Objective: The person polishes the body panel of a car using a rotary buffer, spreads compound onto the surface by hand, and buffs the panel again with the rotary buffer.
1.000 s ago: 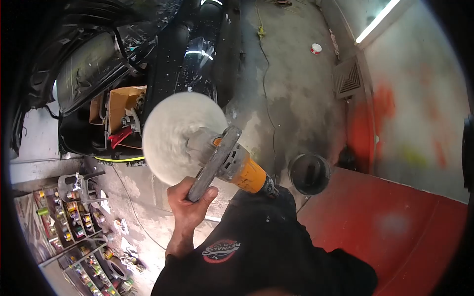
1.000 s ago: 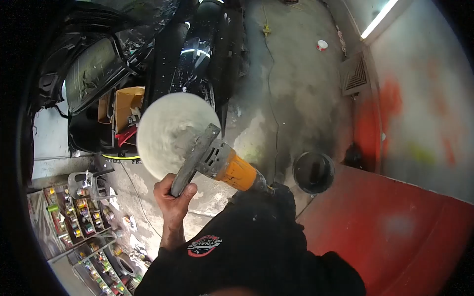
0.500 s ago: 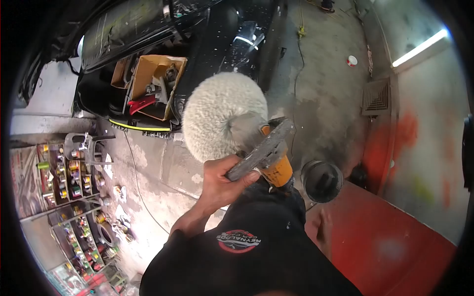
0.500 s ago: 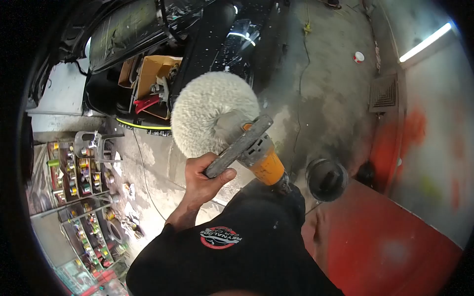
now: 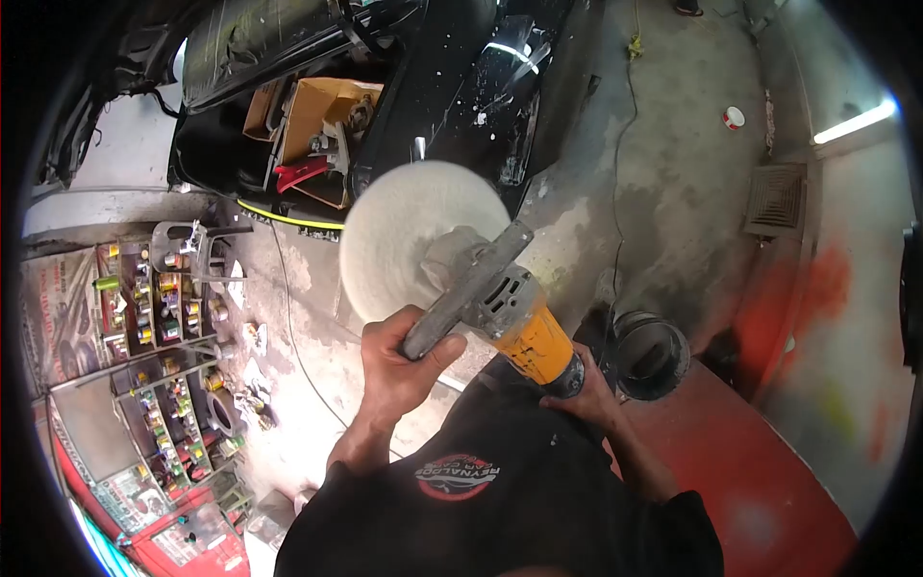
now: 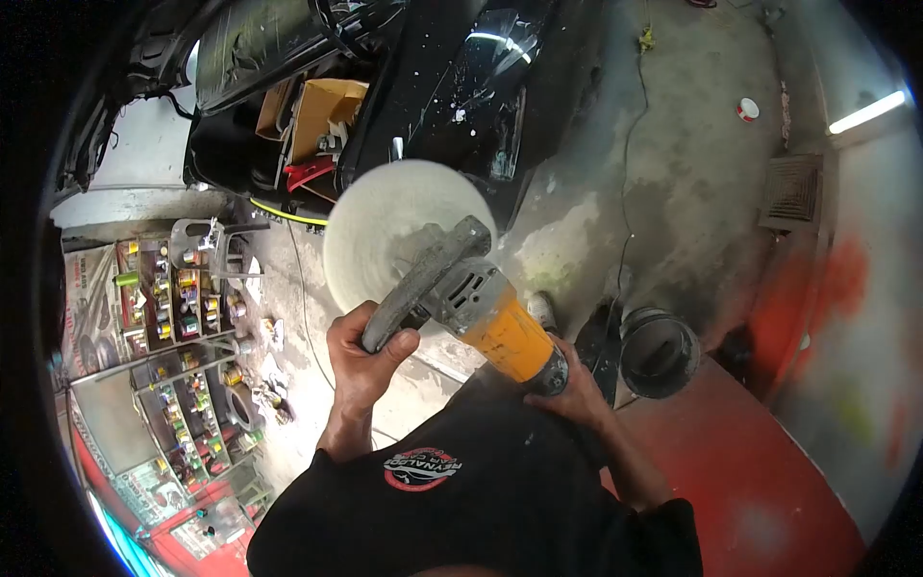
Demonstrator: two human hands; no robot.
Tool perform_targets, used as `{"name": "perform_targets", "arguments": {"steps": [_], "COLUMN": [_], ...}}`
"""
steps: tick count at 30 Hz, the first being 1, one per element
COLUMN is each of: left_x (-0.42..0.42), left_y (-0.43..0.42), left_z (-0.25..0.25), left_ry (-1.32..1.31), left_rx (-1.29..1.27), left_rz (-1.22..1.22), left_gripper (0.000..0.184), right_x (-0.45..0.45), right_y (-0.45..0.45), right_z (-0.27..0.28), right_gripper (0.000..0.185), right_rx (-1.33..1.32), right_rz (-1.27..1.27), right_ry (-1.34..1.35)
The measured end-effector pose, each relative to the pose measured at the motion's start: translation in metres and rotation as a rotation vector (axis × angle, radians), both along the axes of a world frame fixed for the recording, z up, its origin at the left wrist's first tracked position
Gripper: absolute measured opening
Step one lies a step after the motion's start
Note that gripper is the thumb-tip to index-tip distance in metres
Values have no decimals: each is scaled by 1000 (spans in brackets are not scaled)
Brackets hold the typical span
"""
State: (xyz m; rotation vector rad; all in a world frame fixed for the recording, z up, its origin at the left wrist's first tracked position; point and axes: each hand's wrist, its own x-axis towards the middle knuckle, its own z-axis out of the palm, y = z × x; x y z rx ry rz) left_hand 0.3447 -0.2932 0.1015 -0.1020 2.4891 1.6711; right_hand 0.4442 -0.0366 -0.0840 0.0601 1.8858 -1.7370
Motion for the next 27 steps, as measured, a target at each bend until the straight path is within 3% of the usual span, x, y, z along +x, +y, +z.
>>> {"name": "perform_targets", "arguments": {"steps": [4,5,15,25,27], "left_x": [-12,-16,-99,-239,-254], "left_y": [31,41,125,192,200], "left_z": [-2,-6,-18,-34,-39], "left_ry": [-28,-13,134,369,361], "left_rx": [-101,-101,-461,-422,-351], "left_rz": [53,76,161,53,81], "left_gripper": [23,32,27,26,26], "right_x": [-17,-24,-87,-187,-204], "right_y": [22,29,90,125,128], "right_z": [-17,-17,-17,-23,-20], "right_gripper": [100,100,91,80,85], "right_rx": [26,27,-57,-49,-75], "right_rz": [5,28,16,-106,-136], "right_ry": [-42,-41,-142,-1,-65]}}
